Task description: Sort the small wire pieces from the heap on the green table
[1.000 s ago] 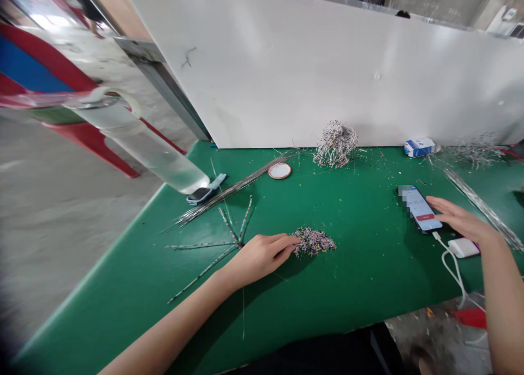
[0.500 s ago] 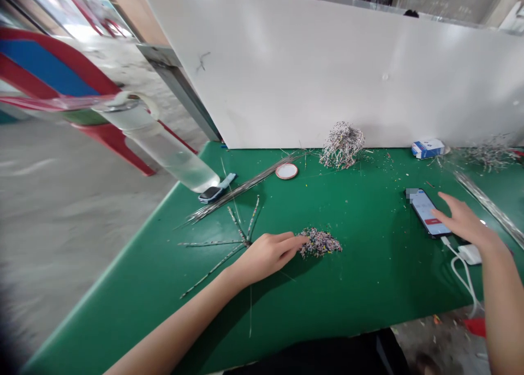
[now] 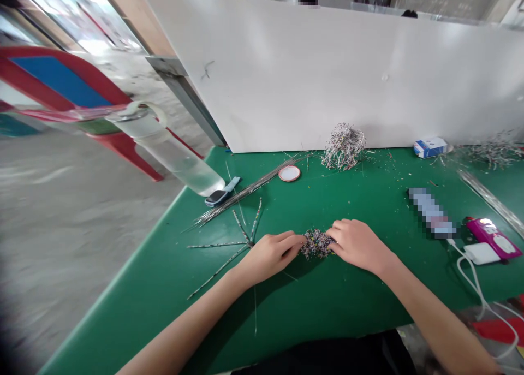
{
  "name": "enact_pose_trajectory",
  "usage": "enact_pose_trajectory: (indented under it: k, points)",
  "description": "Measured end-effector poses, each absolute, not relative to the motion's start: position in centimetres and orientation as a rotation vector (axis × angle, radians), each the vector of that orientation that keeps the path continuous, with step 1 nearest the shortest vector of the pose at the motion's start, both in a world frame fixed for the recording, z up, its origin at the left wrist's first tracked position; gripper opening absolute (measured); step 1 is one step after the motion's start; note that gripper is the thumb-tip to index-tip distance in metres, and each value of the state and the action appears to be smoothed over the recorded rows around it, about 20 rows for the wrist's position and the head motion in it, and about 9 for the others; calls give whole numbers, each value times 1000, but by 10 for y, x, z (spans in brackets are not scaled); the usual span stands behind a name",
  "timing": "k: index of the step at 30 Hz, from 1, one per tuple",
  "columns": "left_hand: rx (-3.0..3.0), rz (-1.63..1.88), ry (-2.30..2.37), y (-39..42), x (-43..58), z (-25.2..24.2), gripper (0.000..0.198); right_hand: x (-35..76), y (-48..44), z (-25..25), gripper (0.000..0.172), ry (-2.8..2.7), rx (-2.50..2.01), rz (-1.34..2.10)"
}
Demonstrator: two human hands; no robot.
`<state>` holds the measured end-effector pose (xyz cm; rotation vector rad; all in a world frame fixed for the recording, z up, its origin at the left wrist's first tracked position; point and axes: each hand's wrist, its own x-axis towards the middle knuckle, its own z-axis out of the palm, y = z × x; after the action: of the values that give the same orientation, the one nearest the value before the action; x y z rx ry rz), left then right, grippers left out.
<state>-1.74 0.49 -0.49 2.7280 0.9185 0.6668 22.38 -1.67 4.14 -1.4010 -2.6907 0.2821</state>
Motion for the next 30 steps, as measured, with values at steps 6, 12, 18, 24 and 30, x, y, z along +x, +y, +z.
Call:
enact_pose_trajectory:
  k: [6, 12, 18, 24, 30]
  points:
    - [2695, 706, 937, 5, -17, -8, 22, 221, -14, 29, 19, -2724, -1357, 252]
    - [2699, 732, 930, 5, -17, -6, 23, 216, -18, 31, 23, -2460, -1344, 493]
    - [2674, 841, 857, 1, -14, 0, 26, 208, -21, 19, 18, -1649, -1261, 1278]
    - [2575, 927, 829, -2, -11, 3, 22, 197, -24, 10, 25, -1193, -1060, 1626]
    - [2561, 943, 808, -1, -11, 1, 21, 195, -25, 6, 23, -1107, -1034, 1674]
